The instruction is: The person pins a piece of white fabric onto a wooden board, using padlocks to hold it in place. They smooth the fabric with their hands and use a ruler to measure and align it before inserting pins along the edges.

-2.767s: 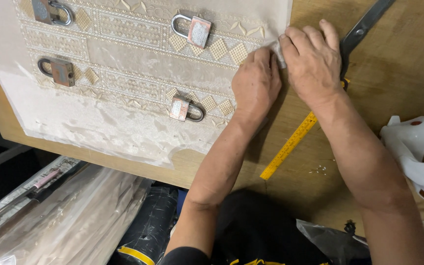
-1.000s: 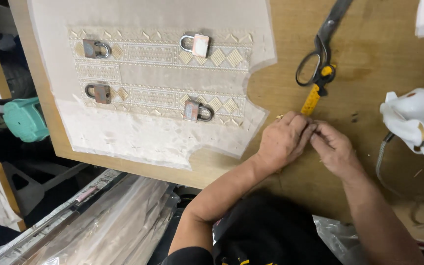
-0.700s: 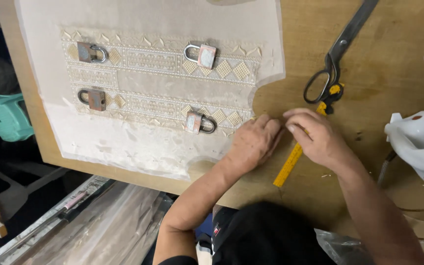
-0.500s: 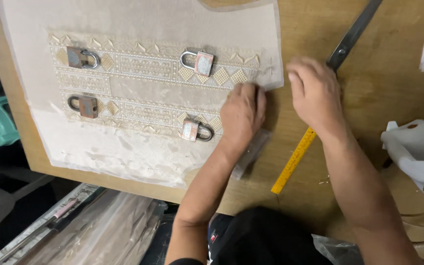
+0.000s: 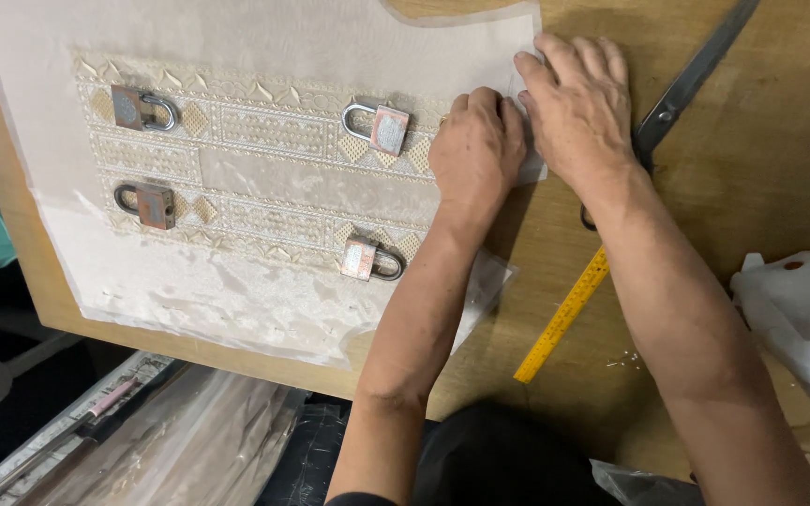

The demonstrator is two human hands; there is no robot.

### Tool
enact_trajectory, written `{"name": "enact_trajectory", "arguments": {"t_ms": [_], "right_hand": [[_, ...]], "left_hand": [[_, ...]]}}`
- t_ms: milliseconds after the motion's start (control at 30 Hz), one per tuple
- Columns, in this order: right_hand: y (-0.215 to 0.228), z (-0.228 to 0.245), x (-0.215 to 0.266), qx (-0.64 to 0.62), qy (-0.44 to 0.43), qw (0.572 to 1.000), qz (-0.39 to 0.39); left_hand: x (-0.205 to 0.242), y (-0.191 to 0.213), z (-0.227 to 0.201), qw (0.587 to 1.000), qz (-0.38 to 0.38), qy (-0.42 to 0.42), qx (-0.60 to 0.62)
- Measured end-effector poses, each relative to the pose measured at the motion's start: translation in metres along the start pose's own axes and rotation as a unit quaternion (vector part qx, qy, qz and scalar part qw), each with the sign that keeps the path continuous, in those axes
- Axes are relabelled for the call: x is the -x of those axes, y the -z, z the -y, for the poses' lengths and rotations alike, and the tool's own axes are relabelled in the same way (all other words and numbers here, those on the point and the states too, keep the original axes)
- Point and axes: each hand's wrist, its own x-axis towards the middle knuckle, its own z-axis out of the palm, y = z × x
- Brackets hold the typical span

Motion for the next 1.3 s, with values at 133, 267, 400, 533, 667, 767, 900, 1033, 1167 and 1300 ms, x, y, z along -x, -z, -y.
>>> {"name": "enact_trajectory", "arguments": {"t_ms": [133,267,400,533,667,767,900,1033,1167,1300], "right_hand": [[0.003,0.002,-0.001,-0.008,-0.002,1.0,-0.004],[0.0,0.0,0.002,0.005,0.007,1.0,-0.016],[0.001,-0.001,0.001,0.003,0.019,0.999,-0.045],[0.001,-0.002,0.001,0.002,-0.004,1.0,-0.012],[-0.004,-0.005,0.004,0.034,0.032,0.997,-0.054],[-0.007,-0.005,0.005,0.043,0.043,0.996,-0.065],[-0.012,-0.005,0.008,0.06,0.036,0.996,-0.058],[-0.012,-0.002,0.007,0.056,0.032,0.996,-0.059],[-0.006,0.002,0.01,0.03,0.019,0.998,-0.054],[0.035,0.037,0.046,0.0,-0.005,0.998,-0.057]], "left_hand": [[-0.006,-0.012,0.006,0.999,-0.029,-0.011,-0.014],[-0.01,-0.011,0.005,0.999,-0.024,-0.013,-0.02],[-0.012,-0.01,0.005,1.0,-0.004,-0.002,-0.016],[-0.009,-0.01,0.006,1.0,-0.012,-0.004,0.019],[-0.008,-0.014,0.008,1.0,-0.018,0.009,0.022],[-0.01,-0.016,0.006,0.999,-0.034,0.002,0.021],[-0.017,-0.017,0.003,0.999,-0.033,-0.012,0.015],[-0.013,-0.021,0.008,0.997,-0.064,-0.044,-0.015],[0.0,-0.006,0.011,0.99,-0.094,-0.103,-0.012],[0.053,0.02,0.027,0.99,-0.025,-0.137,0.001]]}}
